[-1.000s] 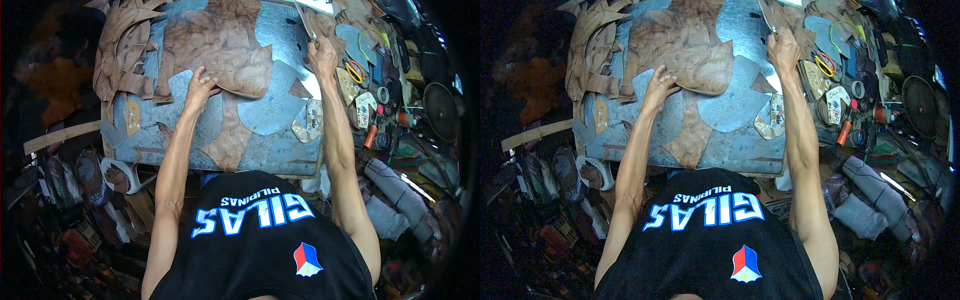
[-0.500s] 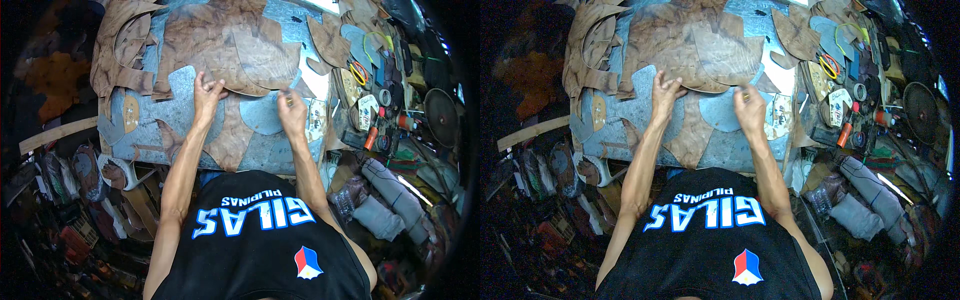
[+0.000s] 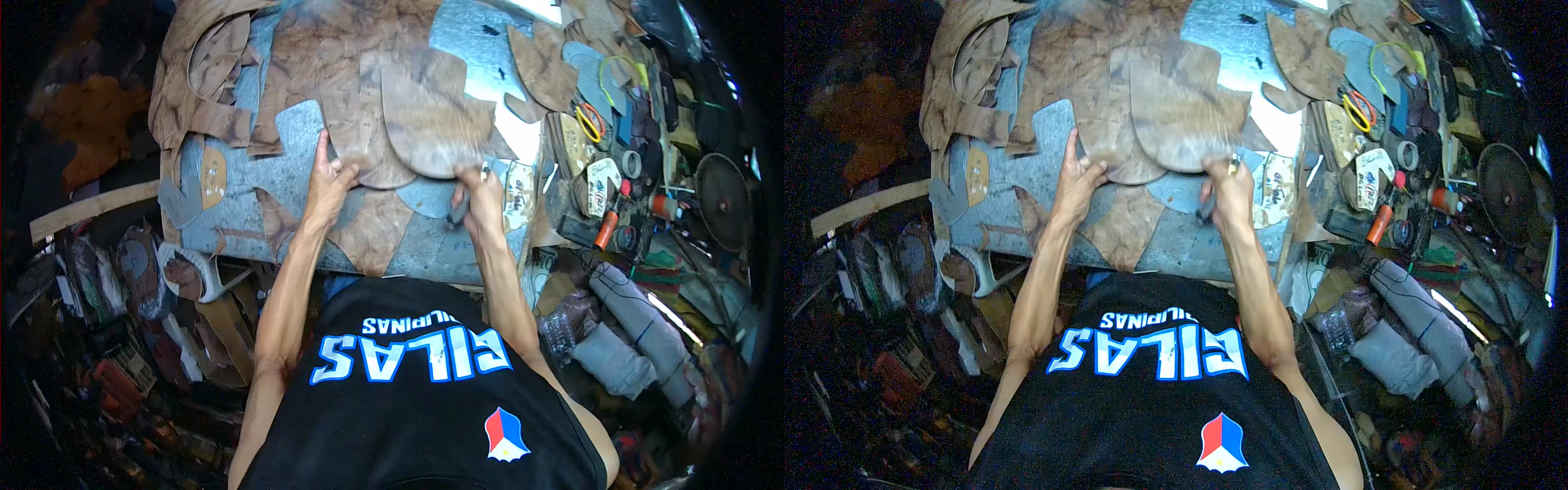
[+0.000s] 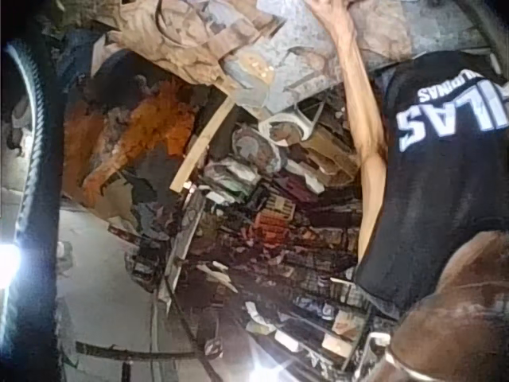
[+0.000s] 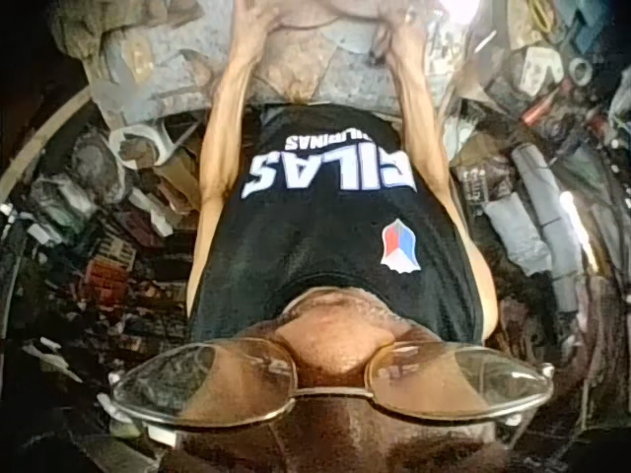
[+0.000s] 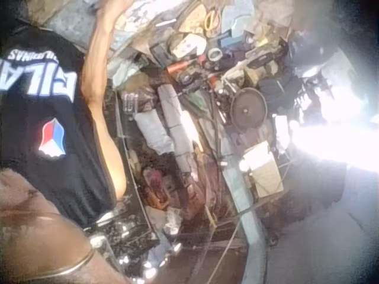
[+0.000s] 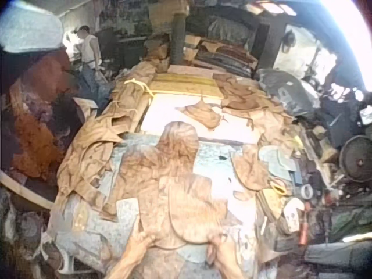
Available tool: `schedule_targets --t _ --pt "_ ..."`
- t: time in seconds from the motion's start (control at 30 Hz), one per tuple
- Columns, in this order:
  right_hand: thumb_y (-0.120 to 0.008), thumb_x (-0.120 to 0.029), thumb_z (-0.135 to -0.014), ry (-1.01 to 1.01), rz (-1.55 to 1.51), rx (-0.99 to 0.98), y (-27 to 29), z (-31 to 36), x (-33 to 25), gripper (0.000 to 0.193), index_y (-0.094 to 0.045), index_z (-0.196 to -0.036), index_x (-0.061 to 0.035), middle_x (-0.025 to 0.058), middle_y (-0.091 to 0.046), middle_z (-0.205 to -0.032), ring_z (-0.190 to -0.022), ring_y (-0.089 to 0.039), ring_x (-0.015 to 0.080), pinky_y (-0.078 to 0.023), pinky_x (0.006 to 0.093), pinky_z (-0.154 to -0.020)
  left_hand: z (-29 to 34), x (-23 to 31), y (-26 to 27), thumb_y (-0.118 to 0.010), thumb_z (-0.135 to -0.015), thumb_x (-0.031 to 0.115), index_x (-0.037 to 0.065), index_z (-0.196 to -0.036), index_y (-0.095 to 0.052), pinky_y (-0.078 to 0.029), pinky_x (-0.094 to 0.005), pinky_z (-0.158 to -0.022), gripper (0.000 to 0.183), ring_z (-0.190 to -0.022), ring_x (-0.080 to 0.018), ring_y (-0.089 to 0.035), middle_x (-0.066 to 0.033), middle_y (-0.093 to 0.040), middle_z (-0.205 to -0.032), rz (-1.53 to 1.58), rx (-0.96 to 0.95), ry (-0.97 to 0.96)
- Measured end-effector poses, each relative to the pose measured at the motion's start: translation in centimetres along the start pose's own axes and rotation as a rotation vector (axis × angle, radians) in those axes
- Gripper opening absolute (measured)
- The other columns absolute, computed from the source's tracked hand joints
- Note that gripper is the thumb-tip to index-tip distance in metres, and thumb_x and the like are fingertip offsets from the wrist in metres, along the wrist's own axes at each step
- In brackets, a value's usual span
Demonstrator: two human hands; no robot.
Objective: The worker marks and cuts leather patterns using templates for shoe manufacturing.
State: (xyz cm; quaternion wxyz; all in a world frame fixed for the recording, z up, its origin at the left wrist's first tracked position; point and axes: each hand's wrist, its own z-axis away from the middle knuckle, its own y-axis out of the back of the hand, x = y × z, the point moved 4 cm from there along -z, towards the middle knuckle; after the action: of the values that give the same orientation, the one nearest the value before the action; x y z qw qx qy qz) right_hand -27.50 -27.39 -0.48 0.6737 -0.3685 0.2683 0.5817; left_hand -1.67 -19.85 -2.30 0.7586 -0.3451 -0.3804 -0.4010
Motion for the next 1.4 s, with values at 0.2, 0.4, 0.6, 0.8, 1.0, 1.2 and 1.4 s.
schedule_targets --t 0.2,0.4,0.6,0.8,1.0,1.2,1.4 --pt "-0.064 -0.011 -0.092 -0.104 0.26 0.073 2.8 8.0 4.3 0.022 -0.053 -0.106 0.0003 0.0013 -0.053 -0.063 -0.044 -0.051 0.0107 -0.04 0.025 -0.04 6.7 -1.5 4.4 -0.053 -0.092 -0.008 0.007 -0.156 -0.001 -0.05 -0.0266 -0.087 0.084 -0.102 -0.0156 -0.064 -0.0163 -0.066 -0.118 -0.02 -0.009 0.193" --pt "-0.064 -0.01 -0.091 -0.184 0.31 0.045 3.2 7.6 4.8 0.025 -0.052 -0.109 0.0028 0.0026 -0.056 -0.064 -0.045 -0.052 0.0111 -0.041 0.0246 -0.041 7.3 -2.1 5.0 -0.054 -0.092 -0.009 0.001 -0.155 -0.006 -0.047 -0.0277 -0.094 0.08 -0.109 -0.0164 -0.061 -0.0169 -0.063 -0.123 -0.012 0.033 0.222" --pt "-0.063 -0.013 -0.092 -0.171 0.355 0.046 3.0 7.8 3.9 0.016 -0.053 -0.099 -0.0026 0.0017 -0.054 -0.059 -0.044 -0.05 0.0111 -0.041 0.0253 -0.041 7.3 -2.0 4.6 -0.055 -0.092 -0.007 -0.001 -0.155 -0.008 -0.046 -0.0273 -0.094 0.079 -0.108 -0.0152 -0.06 -0.0154 -0.063 -0.122 -0.015 0.044 0.201" --pt "-0.055 -0.014 -0.096 0.027 0.409 0.117 3.3 6.5 1.6 0.018 -0.056 -0.107 0.0005 0.0021 -0.056 -0.06 -0.051 -0.056 0.0106 -0.045 0.026 -0.047 7.8 -2.9 5.7 -0.058 -0.091 -0.003 0.001 -0.155 -0.01 -0.044 -0.0323 -0.1 0.08 -0.118 -0.0216 -0.056 -0.0188 -0.052 -0.137 -0.089 0.043 0.246" --pt "-0.06 -0.016 -0.094 0.399 0.329 0.197 5.5 -1.3 -9.9 0.024 -0.056 -0.109 0.0032 0.0057 -0.061 -0.064 -0.051 -0.059 0.0122 -0.044 0.0246 -0.044 8.2 -2.1 5.3 -0.057 -0.092 -0.003 0.004 -0.156 -0.006 -0.045 -0.0331 -0.099 0.082 -0.116 -0.0233 -0.058 -0.0201 -0.055 -0.133 0.017 0.03 0.19" --pt "-0.054 -0.001 -0.087 0.223 -0.025 0.4 13.0 -15.8 -14.0 0.015 -0.05 -0.1 -0.0043 0.0093 -0.058 -0.07 -0.049 -0.06 0.0204 -0.046 0.0326 -0.038 7.6 -2.1 4.7 -0.057 -0.091 -0.004 0.004 -0.156 -0.005 -0.047 -0.0318 -0.096 0.084 -0.111 -0.0201 -0.059 -0.0182 -0.057 -0.128 0.014 0.018 0.166" --pt "-0.054 0.0 -0.087 0.156 0.001 0.474 13.9 -18.8 -14.3 0.018 -0.049 -0.103 -0.0051 0.0109 -0.058 -0.074 -0.051 -0.062 0.0214 -0.046 0.0331 -0.039 7.6 -2.5 4.8 -0.057 -0.091 -0.004 0.005 -0.156 -0.006 -0.048 -0.0298 -0.092 0.083 -0.106 -0.0176 -0.059 -0.0154 -0.06 -0.123 -0.004 0.061 0.128"
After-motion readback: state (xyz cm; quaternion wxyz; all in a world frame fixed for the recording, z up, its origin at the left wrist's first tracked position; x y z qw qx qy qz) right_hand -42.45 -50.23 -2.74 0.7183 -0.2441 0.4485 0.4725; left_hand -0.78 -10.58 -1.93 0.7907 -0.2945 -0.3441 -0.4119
